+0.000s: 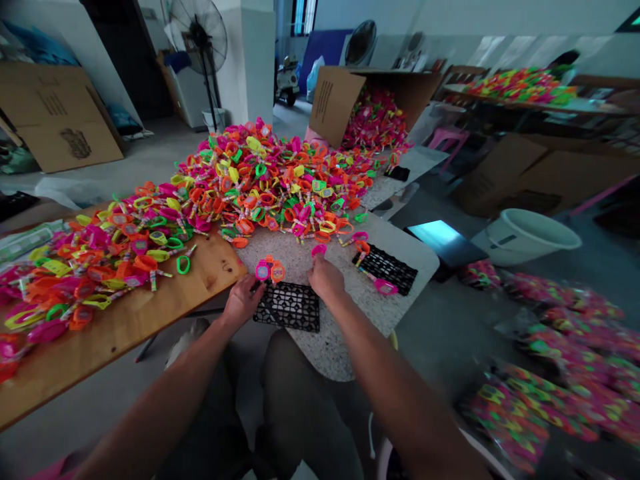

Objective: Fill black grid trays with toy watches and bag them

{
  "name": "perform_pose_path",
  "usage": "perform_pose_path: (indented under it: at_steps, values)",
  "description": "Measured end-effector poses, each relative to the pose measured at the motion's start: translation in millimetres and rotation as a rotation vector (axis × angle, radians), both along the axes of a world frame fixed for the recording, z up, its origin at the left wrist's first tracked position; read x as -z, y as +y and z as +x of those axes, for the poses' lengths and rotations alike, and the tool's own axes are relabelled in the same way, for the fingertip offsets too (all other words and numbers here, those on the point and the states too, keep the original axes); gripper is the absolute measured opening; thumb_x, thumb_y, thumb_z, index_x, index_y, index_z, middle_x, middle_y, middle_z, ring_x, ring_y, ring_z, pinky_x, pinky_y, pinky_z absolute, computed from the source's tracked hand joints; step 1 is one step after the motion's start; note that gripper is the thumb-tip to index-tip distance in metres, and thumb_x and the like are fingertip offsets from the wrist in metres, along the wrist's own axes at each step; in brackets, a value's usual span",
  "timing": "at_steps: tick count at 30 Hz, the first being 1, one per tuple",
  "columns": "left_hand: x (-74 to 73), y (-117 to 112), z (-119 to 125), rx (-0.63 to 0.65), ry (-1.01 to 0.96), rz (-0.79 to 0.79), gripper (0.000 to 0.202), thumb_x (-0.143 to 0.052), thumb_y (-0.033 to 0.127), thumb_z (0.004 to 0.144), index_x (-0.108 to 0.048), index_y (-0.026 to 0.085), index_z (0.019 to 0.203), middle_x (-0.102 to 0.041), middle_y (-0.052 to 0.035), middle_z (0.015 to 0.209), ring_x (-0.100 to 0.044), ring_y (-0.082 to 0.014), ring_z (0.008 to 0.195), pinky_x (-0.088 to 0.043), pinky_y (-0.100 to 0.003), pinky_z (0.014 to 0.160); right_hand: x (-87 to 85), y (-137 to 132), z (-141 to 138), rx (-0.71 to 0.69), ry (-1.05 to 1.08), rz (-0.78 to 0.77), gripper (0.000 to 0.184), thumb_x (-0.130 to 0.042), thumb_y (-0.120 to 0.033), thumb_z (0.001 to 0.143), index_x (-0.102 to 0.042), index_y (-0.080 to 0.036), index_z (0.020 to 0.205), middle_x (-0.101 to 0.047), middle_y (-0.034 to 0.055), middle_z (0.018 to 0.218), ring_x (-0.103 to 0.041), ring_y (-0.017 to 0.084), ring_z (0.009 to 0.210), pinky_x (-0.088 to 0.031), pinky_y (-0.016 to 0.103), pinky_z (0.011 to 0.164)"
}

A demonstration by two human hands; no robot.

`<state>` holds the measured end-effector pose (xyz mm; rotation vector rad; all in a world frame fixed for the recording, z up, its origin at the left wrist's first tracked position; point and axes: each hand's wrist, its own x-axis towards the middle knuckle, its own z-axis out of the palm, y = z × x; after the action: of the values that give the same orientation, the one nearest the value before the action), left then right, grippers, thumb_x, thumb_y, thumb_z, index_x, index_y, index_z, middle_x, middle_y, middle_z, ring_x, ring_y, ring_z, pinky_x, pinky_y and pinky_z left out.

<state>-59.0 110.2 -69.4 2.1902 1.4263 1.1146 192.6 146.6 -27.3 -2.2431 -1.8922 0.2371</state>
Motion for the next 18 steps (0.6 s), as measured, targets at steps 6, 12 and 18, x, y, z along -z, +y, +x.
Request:
perform_pose_path:
  at_steps: [6, 12, 18]
  values:
    - [1.9, -1.9, -0.9, 0.002, 0.013, 0.028, 0.008, -0.057, 0.024, 0.097, -0.063, 0.020, 0.099, -0.070, -0.0071, 0.098, -0.065, -0.0227, 0.096, -0.054, -0.038, 0.091, 1.4, -49.0, 9.9, 0.229, 0.803, 0.130, 0.042, -0.067, -0.028, 0.083, -0.058, -0.020, 0.124, -0.070, 0.0019, 0.082, -0.069, 0.019, 0.068, -0.053, 0.027, 0.060]
    - [4.9, -4.5, -0.9, -0.015, 0.009, 0.048, 0.008, -0.056, 0.024, 0.097, -0.063, 0.021, 0.100, -0.070, -0.0076, 0.101, -0.065, -0.0231, 0.099, -0.054, -0.039, 0.092, -3.9, -70.5, 5.9, 0.258, 1.773, -0.168, 0.019, -0.078, -0.018, 0.072, -0.068, -0.018, 0.088, -0.074, 0.0040, 0.084, -0.075, 0.018, 0.083, -0.061, 0.022, 0.068]
    - [4.9, -5.3, -3.9, 0.015, 0.008, 0.046, 0.011, -0.056, 0.026, 0.098, -0.064, 0.020, 0.103, -0.071, -0.0078, 0.104, -0.065, -0.0227, 0.103, -0.053, -0.038, 0.096, -9.0, -65.5, -7.5, 0.156, 1.541, -0.080, 0.024, -0.080, -0.028, 0.071, -0.071, -0.017, 0.091, -0.066, -0.0026, 0.067, -0.062, 0.009, 0.056, -0.045, 0.015, 0.043]
